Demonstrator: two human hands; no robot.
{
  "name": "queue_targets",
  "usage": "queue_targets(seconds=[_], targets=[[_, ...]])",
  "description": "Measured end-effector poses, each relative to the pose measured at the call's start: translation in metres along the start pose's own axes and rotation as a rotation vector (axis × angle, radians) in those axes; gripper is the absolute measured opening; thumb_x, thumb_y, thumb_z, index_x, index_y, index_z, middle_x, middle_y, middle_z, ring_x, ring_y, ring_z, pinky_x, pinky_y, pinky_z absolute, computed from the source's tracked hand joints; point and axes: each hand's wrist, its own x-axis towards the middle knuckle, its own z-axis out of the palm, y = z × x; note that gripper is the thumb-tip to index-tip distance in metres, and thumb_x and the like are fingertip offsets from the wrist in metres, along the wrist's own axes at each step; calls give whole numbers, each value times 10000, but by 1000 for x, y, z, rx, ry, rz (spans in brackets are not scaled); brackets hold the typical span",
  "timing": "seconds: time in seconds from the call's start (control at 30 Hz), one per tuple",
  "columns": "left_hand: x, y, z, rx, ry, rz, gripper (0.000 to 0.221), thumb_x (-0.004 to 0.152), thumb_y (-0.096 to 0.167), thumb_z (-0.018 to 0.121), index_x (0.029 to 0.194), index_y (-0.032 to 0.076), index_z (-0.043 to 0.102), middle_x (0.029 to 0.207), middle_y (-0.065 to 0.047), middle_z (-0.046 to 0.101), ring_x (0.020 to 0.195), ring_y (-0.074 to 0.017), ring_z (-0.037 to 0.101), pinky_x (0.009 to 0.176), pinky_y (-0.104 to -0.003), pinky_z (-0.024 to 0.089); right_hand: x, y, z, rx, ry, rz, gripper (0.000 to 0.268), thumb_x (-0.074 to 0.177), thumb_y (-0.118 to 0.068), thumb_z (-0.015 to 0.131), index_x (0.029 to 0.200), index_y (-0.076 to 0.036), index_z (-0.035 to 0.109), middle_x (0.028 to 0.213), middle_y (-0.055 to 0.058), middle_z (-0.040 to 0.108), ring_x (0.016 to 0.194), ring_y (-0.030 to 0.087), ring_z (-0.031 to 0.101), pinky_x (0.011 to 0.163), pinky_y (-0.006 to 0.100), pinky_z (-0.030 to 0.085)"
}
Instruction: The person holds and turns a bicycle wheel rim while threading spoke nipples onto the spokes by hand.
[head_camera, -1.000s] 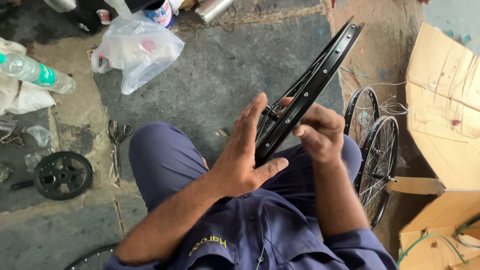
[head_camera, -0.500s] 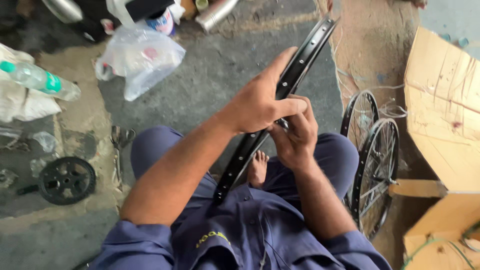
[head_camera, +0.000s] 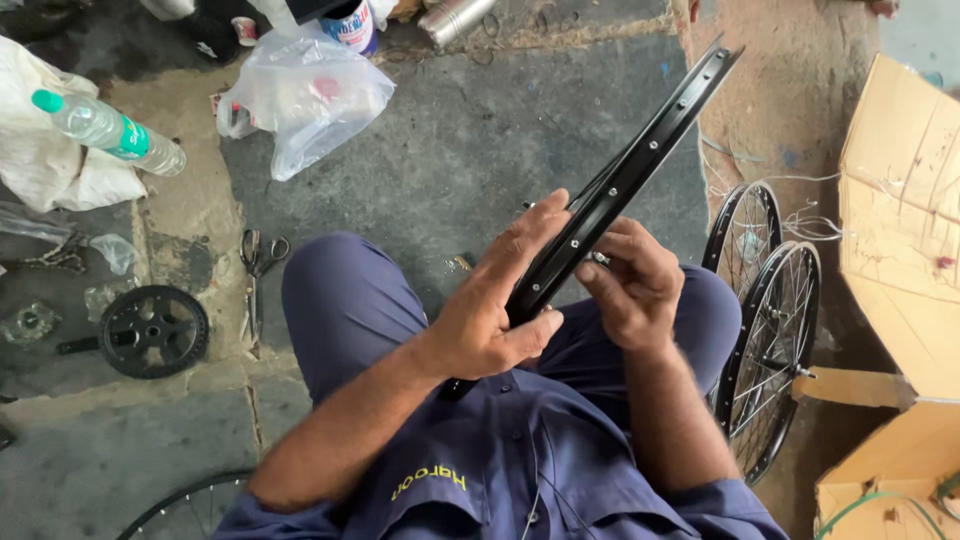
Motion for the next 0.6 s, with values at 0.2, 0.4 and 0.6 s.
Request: queue_targets(seconds=[0.2,0.4,0.6], targets=[[1,1,3,25,-8,43,849,934,101,710,1659,94,268,1764,-197,200,1653,-377,213,1371,-490,255,-4,31,0,591,46,233,219,1092,-57,593,1245,77,677,1115,125,719,977,160,665,880,257,510],[-3,0,1,22,18,17,821,936,120,729,1637,88,301,1755,-215,221,1667,-396,241,1354,-495,274,-18,48,15,753,135,280,208,1109,-38,558,1289,42,627,1175,104,688,1082,171,651,998,286,496],[-2,-5,-1,-35,57,-34,894,906,126,744,1644,70,243,1747,-213,225,1645,-382,252,1319,-510,284,-16,48,3,520,58,203,196,1118,-42,573,1260,74,641,1172,122,685,1096,180,629,1011,306,484]])
